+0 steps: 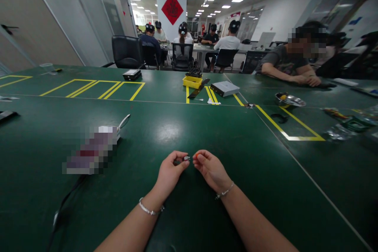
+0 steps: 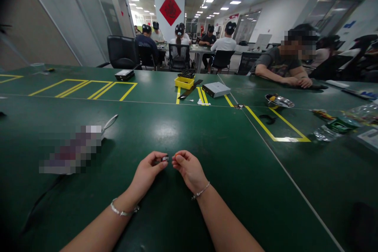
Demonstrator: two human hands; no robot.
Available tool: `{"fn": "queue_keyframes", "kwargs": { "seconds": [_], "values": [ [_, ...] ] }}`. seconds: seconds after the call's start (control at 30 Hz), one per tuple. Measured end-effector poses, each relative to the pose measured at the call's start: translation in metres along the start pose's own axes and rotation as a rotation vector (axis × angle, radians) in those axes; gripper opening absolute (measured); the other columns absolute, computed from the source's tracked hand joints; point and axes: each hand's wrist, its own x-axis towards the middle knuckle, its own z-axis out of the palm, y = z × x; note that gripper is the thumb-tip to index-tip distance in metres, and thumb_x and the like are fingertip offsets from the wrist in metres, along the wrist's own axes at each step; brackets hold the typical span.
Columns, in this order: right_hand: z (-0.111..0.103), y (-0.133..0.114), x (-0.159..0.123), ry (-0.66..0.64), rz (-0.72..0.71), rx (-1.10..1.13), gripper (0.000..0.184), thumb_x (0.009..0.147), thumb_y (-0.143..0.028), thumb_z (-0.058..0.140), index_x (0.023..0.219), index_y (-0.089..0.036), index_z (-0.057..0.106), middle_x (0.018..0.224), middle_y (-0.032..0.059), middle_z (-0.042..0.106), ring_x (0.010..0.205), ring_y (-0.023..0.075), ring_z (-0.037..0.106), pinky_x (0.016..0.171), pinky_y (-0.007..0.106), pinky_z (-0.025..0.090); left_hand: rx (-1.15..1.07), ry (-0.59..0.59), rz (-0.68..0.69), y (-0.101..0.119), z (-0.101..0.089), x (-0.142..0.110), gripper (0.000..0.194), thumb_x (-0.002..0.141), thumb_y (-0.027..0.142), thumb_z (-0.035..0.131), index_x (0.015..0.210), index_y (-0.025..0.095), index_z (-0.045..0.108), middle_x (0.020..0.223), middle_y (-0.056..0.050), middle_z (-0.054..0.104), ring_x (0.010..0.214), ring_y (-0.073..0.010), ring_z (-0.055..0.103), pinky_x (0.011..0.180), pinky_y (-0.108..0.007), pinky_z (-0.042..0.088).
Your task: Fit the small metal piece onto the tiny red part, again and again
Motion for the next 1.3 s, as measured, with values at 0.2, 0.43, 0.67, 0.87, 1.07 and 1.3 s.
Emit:
{"fn": "queue_keyframes", "kwargs": {
  "seconds": [0.2, 0.43, 0.67, 0.87, 1.07, 1.3],
  "values": [
    [0.004, -0.004, -0.001, 0.053, -0.101, -0.139, 0.017, 0.054, -0.017, 0.069, 0.066, -0.015, 0.057, 0.073, 0.0007, 0.061, 0.060, 0.0070, 0.053, 0.058, 0.022, 0.041, 0.032, -0.033, 0.037, 0.003, 0.001, -0.001, 0.023, 0.069, 0.028, 0.053, 0.088, 0.018, 0.059, 0.081, -0.003, 0.062, 0.072, -0.0141, 0.054, 0.069, -0.027, 0.041],
    [0.004, -0.002, -0.002, 0.103, -0.092, -0.201, 0.022, 0.056, -0.024, 0.068, 0.075, -0.015, 0.062, 0.070, 0.0017, 0.061, 0.057, 0.0085, 0.052, 0.056, 0.024, 0.040, 0.068, -0.011, 0.050, 0.001, 0.001, -0.002, 0.018, 0.065, 0.024, 0.057, 0.082, 0.018, 0.059, 0.072, 0.000, 0.059, 0.063, -0.0117, 0.052, 0.061, -0.024, 0.041],
    [0.005, 0.000, -0.004, 0.012, -0.079, -0.152, 0.024, 0.065, -0.034, 0.061, 0.079, -0.014, 0.063, 0.062, -0.0006, 0.054, 0.056, 0.0069, 0.047, 0.056, 0.023, 0.036, 0.107, 0.019, 0.084, 0.002, 0.003, -0.003, 0.014, 0.063, 0.021, 0.058, 0.077, 0.017, 0.057, 0.071, 0.001, 0.055, 0.064, -0.0112, 0.050, 0.059, -0.023, 0.039],
    [0.004, 0.001, -0.002, -0.039, -0.070, -0.046, 0.019, 0.066, -0.033, 0.060, 0.076, -0.018, 0.056, 0.060, -0.0026, 0.052, 0.054, 0.0070, 0.046, 0.054, 0.022, 0.034, 0.167, -0.007, 0.145, 0.005, 0.003, -0.006, 0.014, 0.067, 0.024, 0.055, 0.079, 0.018, 0.058, 0.073, 0.000, 0.056, 0.065, -0.0116, 0.050, 0.059, -0.023, 0.039],
    [0.005, 0.004, -0.001, -0.011, -0.082, -0.078, 0.019, 0.067, -0.034, 0.060, 0.068, -0.016, 0.052, 0.060, -0.0024, 0.052, 0.054, 0.0065, 0.046, 0.054, 0.022, 0.035, 0.268, 0.016, 0.253, 0.000, 0.005, -0.007, 0.012, 0.069, 0.022, 0.054, 0.081, 0.019, 0.057, 0.077, 0.000, 0.055, 0.067, -0.0112, 0.049, 0.060, -0.023, 0.039],
    [0.009, 0.018, -0.002, 0.212, -0.227, -0.262, 0.020, 0.065, -0.034, 0.060, 0.064, -0.015, 0.055, 0.058, -0.0025, 0.053, 0.054, 0.0076, 0.046, 0.053, 0.022, 0.036, 0.388, 0.056, 0.327, 0.000, 0.010, -0.009, 0.009, 0.070, 0.019, 0.054, 0.078, 0.019, 0.056, 0.074, 0.001, 0.054, 0.068, -0.0112, 0.049, 0.062, -0.024, 0.039]
  ]
}}
